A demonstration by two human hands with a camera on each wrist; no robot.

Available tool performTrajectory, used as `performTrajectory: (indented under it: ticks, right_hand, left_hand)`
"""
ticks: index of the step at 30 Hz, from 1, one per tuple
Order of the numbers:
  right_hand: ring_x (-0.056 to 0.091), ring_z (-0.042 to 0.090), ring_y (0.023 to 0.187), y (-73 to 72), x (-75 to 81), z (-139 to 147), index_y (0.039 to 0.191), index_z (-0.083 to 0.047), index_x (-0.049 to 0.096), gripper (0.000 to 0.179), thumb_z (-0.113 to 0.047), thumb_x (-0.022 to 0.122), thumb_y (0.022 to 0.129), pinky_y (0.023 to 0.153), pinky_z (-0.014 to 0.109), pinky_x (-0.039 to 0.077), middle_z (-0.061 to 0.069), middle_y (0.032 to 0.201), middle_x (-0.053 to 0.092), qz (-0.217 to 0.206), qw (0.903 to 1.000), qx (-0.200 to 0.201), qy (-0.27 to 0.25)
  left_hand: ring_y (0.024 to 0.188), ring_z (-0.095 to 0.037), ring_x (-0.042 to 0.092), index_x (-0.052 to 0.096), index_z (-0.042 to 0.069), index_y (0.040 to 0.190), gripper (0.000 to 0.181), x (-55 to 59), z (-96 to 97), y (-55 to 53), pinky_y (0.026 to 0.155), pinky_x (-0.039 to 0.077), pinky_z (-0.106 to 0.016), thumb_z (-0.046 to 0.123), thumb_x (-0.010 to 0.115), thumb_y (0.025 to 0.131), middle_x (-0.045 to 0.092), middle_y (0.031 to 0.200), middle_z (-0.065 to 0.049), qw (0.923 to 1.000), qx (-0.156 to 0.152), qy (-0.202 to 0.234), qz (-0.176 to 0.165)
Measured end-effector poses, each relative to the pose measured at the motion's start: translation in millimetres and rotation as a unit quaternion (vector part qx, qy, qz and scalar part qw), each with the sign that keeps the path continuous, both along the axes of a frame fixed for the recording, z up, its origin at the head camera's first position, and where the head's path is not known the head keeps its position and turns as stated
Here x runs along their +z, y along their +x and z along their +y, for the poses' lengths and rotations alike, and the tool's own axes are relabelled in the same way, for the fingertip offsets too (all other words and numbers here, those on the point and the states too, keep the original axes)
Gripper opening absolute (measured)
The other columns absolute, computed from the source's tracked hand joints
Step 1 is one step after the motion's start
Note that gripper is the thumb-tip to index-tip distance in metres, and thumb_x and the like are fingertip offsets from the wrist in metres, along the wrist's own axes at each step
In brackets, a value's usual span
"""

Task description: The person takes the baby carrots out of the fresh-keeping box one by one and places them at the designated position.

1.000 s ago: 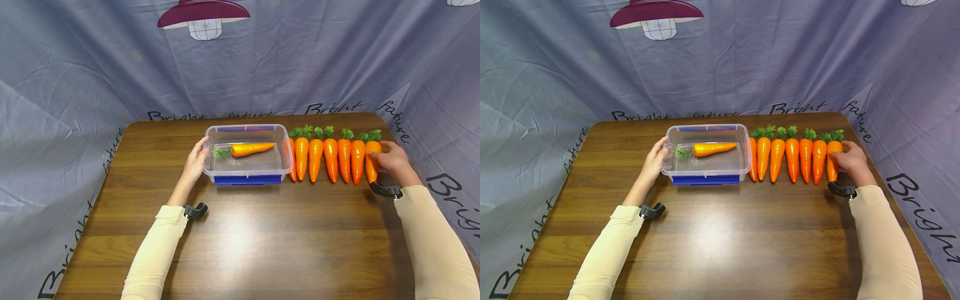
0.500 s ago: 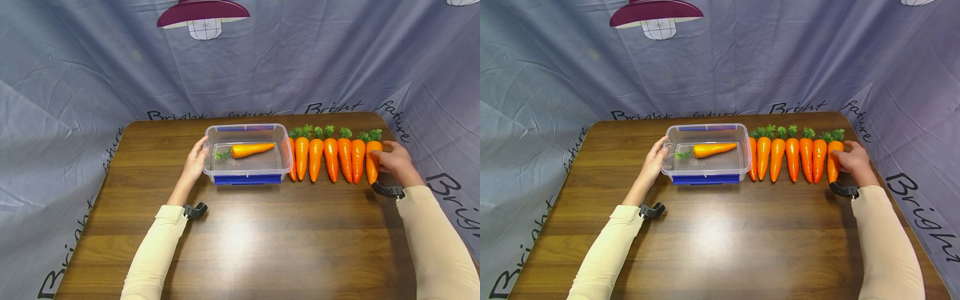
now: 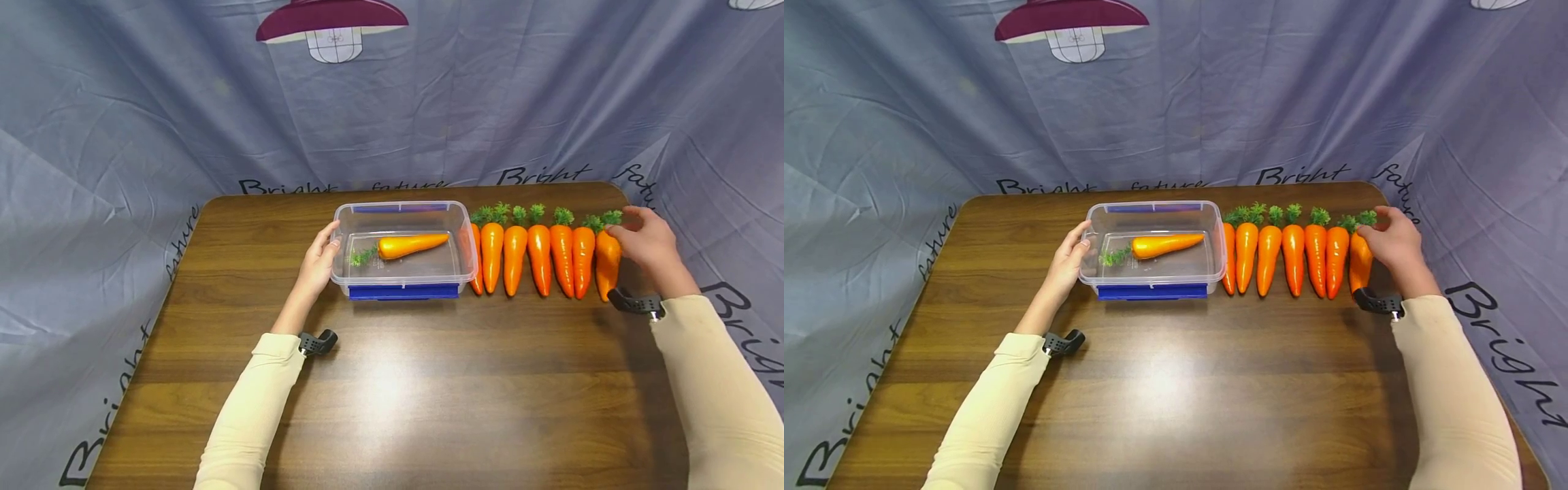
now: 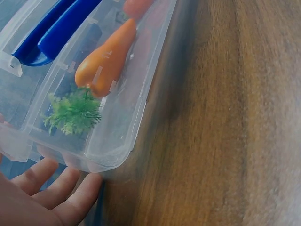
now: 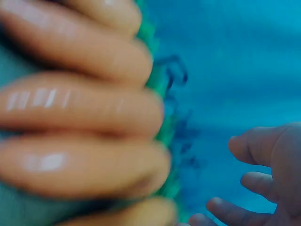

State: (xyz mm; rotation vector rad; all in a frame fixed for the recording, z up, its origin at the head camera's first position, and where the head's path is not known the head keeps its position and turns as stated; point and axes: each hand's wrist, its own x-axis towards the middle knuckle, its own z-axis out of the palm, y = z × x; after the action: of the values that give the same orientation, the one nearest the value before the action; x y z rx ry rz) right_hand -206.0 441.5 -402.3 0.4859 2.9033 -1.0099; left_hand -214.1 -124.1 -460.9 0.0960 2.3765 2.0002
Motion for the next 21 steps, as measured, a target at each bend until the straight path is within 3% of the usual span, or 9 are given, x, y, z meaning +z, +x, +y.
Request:
performTrajectory:
  ticks: [3, 7, 14, 18, 21]
  right_hand:
    - [0.052, 0.051, 0.117, -5.8, 14.8, -25, 0.158, 0.002, 0.027, 0.073, -0.039, 0.050, 0.102, 0.078, 0.040, 0.054, 0.040, 0.140, 0.049, 0.024, 0.9987, 0.038, 0.024]
    - [0.046, 0.056, 0.130, -13.9, 30.4, -63, 0.159, -0.004, 0.028, 0.071, -0.039, 0.052, 0.103, 0.096, 0.066, 0.046, 0.039, 0.144, 0.048, 0.042, 0.9948, 0.092, 0.017]
    - [0.051, 0.048, 0.133, -22.1, 48.4, -143, 0.155, -0.009, 0.039, 0.063, -0.029, 0.062, 0.100, 0.105, 0.064, 0.044, 0.031, 0.147, 0.051, 0.067, 0.9801, 0.185, -0.023]
    - [0.053, 0.043, 0.132, -28.1, 47.8, -184, 0.152, -0.011, 0.044, 0.059, -0.025, 0.064, 0.098, 0.107, 0.061, 0.045, 0.026, 0.146, 0.054, 0.074, 0.9701, 0.229, -0.028]
    - [0.055, 0.040, 0.130, -32.7, 44.6, -212, 0.151, -0.013, 0.046, 0.057, -0.024, 0.064, 0.098, 0.106, 0.059, 0.047, 0.024, 0.144, 0.056, 0.068, 0.9628, 0.259, -0.034]
  left_hand:
    - [0.144, -0.042, 0.044, 0.037, 0.010, 0.157, 0.050, 0.5, -0.1, 0.1, 0.123, 0.035, -0.052, 0.012, 0.040, 0.108, 0.029, 0.167, -0.016, 1.0000, 0.000, -0.008, -0.001]
    - [0.145, -0.042, 0.043, 0.036, 0.011, 0.158, 0.050, -0.6, -0.9, -0.4, 0.123, 0.034, -0.052, 0.014, 0.040, 0.108, 0.028, 0.168, -0.014, 0.9999, -0.003, -0.014, -0.005]
    - [0.137, -0.044, 0.050, 0.043, 0.015, 0.155, 0.049, -3.1, -3.2, 1.7, 0.118, 0.040, -0.052, 0.021, 0.043, 0.107, 0.037, 0.162, -0.019, 0.9997, 0.001, -0.007, 0.023]
    - [0.138, -0.042, 0.049, 0.043, 0.015, 0.154, 0.050, -3.2, -2.5, 2.6, 0.118, 0.040, -0.052, 0.023, 0.044, 0.105, 0.038, 0.161, -0.020, 0.9993, 0.002, -0.004, 0.037]
    - [0.143, -0.041, 0.045, 0.039, 0.011, 0.156, 0.050, -2.1, -0.7, 1.8, 0.122, 0.036, -0.052, 0.017, 0.041, 0.106, 0.034, 0.164, -0.019, 0.9998, 0.001, 0.000, 0.022]
